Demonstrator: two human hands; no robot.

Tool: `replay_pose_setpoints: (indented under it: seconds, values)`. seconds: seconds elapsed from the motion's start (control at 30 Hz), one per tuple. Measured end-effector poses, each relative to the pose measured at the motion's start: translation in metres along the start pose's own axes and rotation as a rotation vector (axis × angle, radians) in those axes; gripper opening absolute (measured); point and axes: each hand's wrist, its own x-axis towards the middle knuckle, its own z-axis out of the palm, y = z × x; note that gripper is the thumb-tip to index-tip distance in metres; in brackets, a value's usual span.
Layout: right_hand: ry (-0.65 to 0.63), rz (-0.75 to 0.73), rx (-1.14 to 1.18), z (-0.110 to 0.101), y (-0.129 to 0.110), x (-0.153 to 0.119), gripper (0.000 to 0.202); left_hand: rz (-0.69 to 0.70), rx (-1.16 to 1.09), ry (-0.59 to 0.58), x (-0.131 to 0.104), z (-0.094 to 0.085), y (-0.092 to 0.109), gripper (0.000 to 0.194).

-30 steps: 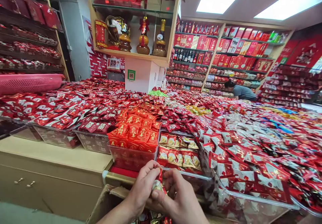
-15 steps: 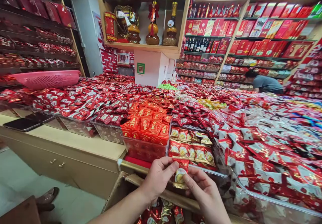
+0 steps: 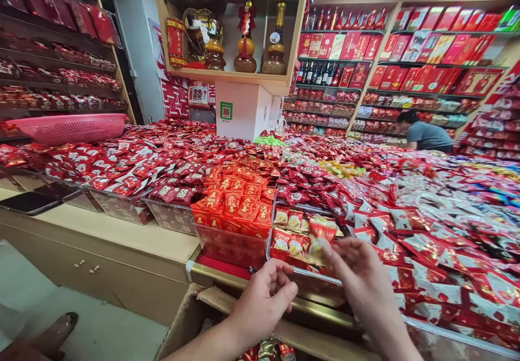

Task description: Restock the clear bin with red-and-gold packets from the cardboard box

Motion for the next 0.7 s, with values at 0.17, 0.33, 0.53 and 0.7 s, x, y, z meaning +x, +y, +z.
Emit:
replay_pose_setpoints:
  seconds: [0.17,0.33,0.53,0.7]
  values:
    - [-0.224,0.081,-0.448,0.027,0.013,0.057,0.013,0.034,0.17,-0.07,-0.004,0.001,-0.001,0.012]
    - [-0.288,0.039,-0.634,0.056,0.031,0.067,0.009,0.057,0.226,-0.085,-0.005,0.002,-0.002,0.012]
    - [-0.305,-0.055,-0.755,0.054,0.017,0.063,0.007,0.057,0.266,-0.114,-0.007,0.004,0.002,0.011]
    - [-0.348,-0.154,-0.542,0.023,-0.014,0.006,0.016,0.067,0.249,-0.068,-0.008,0.001,0.002,0.012]
